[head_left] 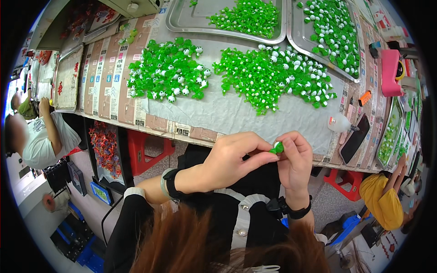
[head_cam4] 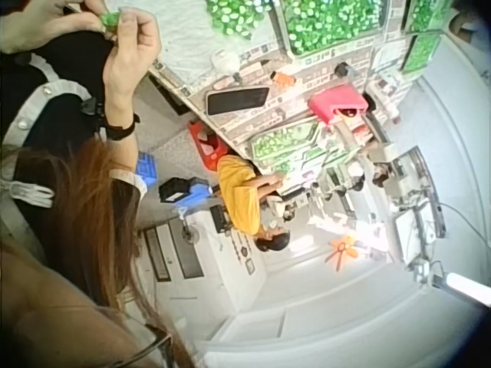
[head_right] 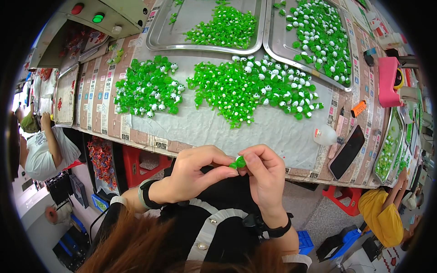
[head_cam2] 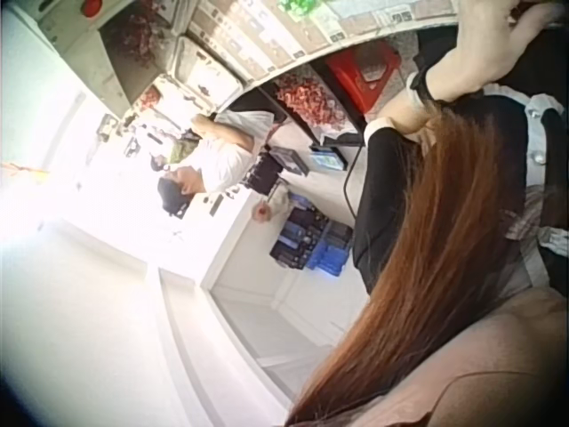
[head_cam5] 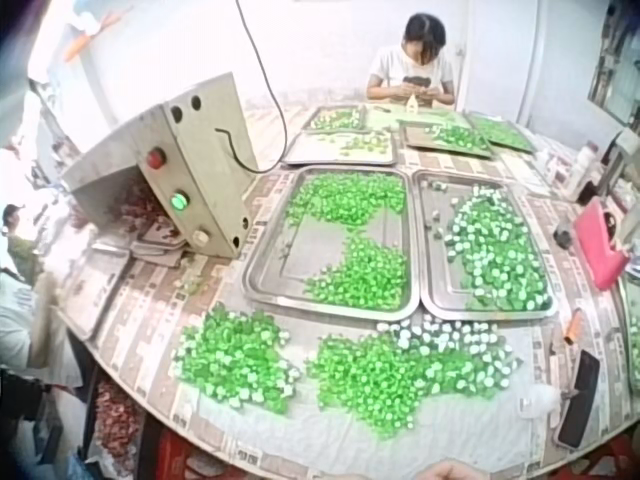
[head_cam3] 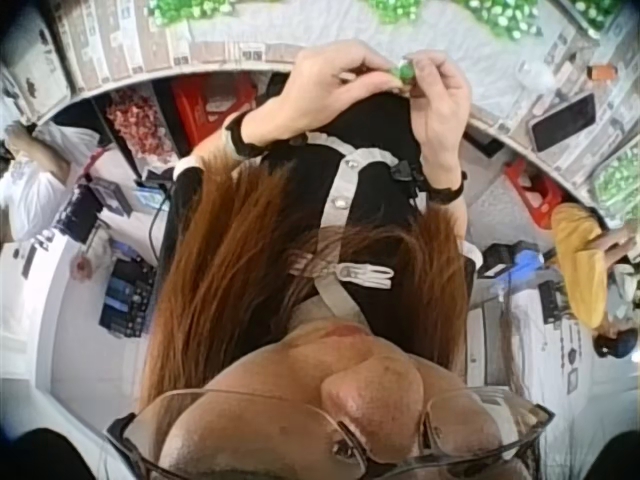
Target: The person assembles small green plastic toys by applying glue to the body and attaching white eye components. They repeatedly pick up a green toy, apply adhesive from a bottle, and press on the eyes, placing the finished units on a tray.
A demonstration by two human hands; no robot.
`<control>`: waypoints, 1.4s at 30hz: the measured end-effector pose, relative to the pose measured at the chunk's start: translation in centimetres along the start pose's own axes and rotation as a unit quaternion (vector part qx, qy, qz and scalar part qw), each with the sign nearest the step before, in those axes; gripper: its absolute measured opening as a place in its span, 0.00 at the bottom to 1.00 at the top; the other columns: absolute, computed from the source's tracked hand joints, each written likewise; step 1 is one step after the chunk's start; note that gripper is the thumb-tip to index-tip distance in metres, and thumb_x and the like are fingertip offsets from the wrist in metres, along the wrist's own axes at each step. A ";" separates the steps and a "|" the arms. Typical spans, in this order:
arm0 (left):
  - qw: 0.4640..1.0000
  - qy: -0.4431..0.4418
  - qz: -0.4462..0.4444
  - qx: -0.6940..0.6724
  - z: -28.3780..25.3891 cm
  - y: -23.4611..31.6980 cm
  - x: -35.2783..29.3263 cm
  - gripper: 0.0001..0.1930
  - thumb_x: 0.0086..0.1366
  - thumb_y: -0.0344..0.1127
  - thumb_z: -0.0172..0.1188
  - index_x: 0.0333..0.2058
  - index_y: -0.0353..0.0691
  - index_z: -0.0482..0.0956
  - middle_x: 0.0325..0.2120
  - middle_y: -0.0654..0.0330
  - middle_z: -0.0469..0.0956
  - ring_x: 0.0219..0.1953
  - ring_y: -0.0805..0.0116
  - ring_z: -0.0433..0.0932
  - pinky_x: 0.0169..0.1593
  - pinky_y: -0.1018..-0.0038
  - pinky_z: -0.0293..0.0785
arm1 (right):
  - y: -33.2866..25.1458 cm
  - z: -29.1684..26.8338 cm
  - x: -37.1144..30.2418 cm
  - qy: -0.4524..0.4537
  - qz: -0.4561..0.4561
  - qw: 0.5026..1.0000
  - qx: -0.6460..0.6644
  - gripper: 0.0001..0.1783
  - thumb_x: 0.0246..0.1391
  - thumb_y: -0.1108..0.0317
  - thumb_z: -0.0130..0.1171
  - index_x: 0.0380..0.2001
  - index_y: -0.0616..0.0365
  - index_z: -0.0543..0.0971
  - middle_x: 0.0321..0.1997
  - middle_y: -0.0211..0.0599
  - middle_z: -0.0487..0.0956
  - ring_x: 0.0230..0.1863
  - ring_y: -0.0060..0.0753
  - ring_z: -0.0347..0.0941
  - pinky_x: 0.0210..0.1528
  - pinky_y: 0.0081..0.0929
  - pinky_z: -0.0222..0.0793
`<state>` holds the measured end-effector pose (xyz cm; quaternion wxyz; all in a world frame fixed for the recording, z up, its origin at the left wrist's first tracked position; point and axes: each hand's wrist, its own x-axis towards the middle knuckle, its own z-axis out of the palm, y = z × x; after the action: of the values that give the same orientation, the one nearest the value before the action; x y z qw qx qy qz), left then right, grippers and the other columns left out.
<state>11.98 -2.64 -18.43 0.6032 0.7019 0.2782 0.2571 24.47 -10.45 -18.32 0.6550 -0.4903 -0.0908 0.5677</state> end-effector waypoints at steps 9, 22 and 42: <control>0.995 -0.015 -0.023 0.101 -1.0 0.0 0.6 0.05 0.47 0.27 0.57 0.24 0.34 0.72 0.20 0.57 0.73 0.19 0.71 0.72 0.23 0.80 0.67 | 0.3 -0.3 0.3 0.067 -0.012 0.995 -0.073 0.05 0.48 0.72 0.47 0.27 0.63 0.70 0.19 0.27 0.68 0.21 0.14 0.61 0.24 0.12 0.56; 0.949 0.021 0.067 0.306 -0.4 -4.1 2.8 0.06 0.46 0.29 0.55 0.26 0.37 0.70 0.24 0.57 0.69 0.27 0.59 0.69 0.29 0.70 0.66 | -1.9 -9.4 2.7 0.345 -0.344 0.820 -0.301 0.27 0.42 0.76 0.53 0.46 0.65 0.56 0.40 0.36 0.63 0.41 0.23 0.61 0.44 0.19 0.56; 0.927 0.003 0.118 0.355 0.8 -5.8 3.5 0.07 0.44 0.26 0.54 0.25 0.39 0.71 0.26 0.60 0.67 0.28 0.63 0.67 0.30 0.73 0.66 | -2.4 -4.3 1.0 0.177 -0.239 0.953 -0.063 0.21 0.44 0.79 0.47 0.44 0.65 0.59 0.41 0.44 0.67 0.44 0.33 0.63 0.45 0.25 0.59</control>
<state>14.57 -0.03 -24.15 0.2789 0.8973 0.2682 0.2124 29.28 -11.64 -19.14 0.7449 -0.5871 -0.1236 0.2920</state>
